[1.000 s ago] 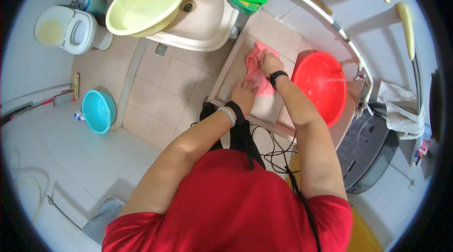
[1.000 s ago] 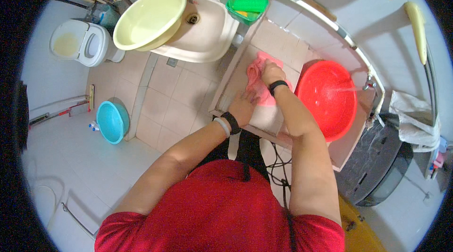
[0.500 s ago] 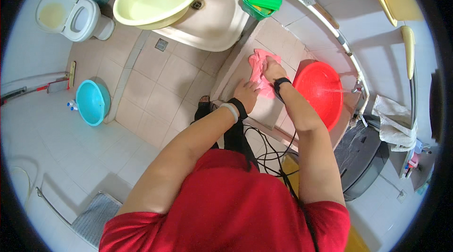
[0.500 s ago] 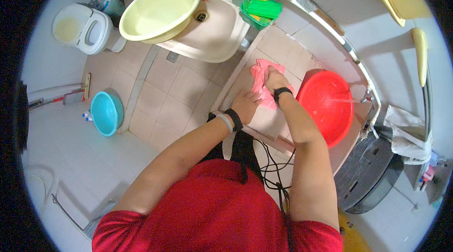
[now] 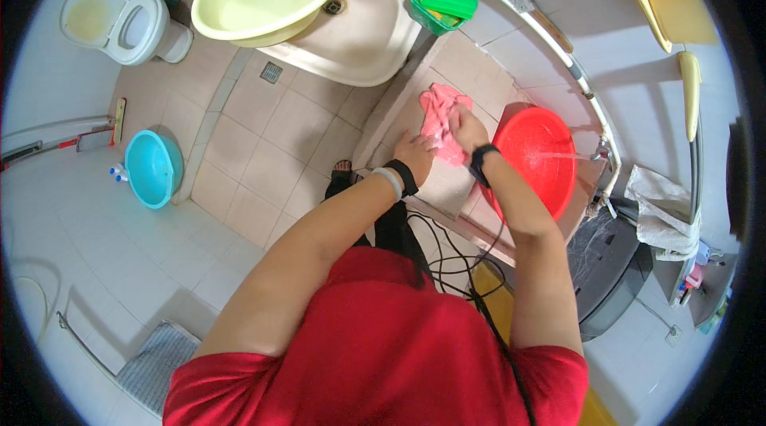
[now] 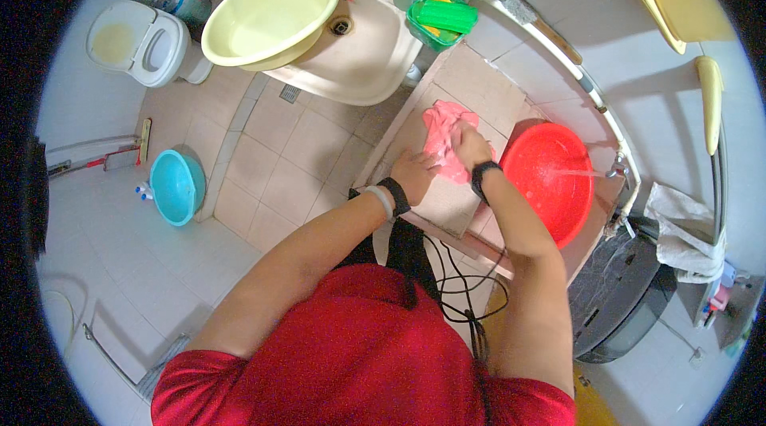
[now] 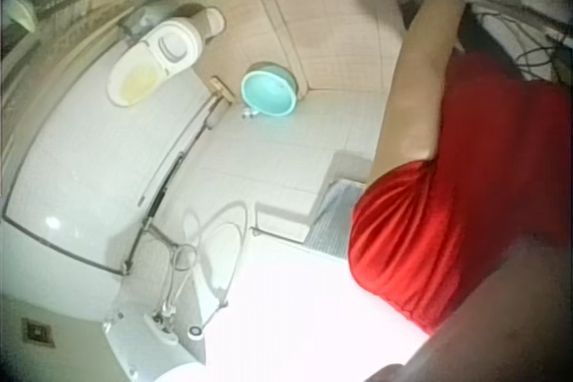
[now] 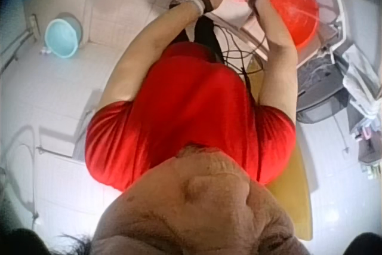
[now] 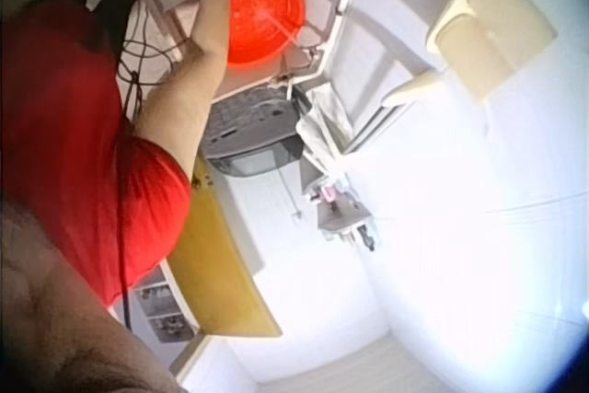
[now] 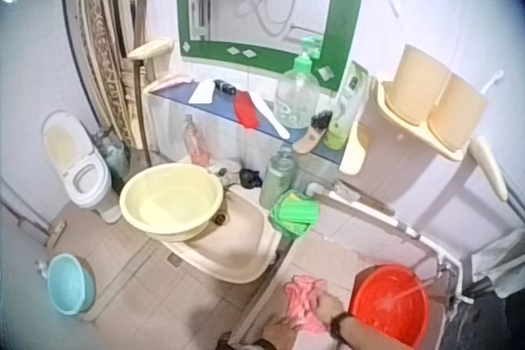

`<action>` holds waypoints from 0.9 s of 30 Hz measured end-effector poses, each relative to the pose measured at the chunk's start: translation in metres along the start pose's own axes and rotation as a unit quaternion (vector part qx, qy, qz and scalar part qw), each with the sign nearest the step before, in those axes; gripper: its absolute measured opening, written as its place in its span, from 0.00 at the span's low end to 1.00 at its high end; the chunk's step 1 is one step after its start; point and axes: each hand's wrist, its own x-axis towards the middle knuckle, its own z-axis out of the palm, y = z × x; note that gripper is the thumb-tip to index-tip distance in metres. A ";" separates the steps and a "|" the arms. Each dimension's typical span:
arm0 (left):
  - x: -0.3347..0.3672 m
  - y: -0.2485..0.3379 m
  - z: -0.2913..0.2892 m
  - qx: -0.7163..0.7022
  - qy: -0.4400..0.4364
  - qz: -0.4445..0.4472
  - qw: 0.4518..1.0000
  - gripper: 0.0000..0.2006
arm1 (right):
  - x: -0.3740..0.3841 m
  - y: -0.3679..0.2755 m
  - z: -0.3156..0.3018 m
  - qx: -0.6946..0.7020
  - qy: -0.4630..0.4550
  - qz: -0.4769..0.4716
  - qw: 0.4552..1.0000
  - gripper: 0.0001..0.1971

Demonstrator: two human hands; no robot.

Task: The person places a red basin in a sink, fills it with water from a tap, and then hand-washes a pink cloth using a bar of soap, rubbing and rinsing it repeatedly.

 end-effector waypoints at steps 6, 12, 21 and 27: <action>0.008 0.009 -0.011 0.029 -0.046 -0.002 0.999 0.20 | -0.019 -0.007 0.014 -0.298 0.071 -0.165 0.937 0.10; 0.010 0.006 0.002 0.044 0.010 -0.009 0.999 0.19 | 0.018 0.005 0.006 -0.047 0.043 0.043 0.997 0.15; 0.015 0.005 -0.002 0.008 0.031 -0.010 0.999 0.19 | 0.020 -0.021 0.007 -0.156 0.011 0.063 0.986 0.15; 0.014 -0.001 -0.009 0.007 -0.033 0.011 0.999 0.20 | -0.022 0.011 0.007 -0.008 0.068 -0.099 0.993 0.18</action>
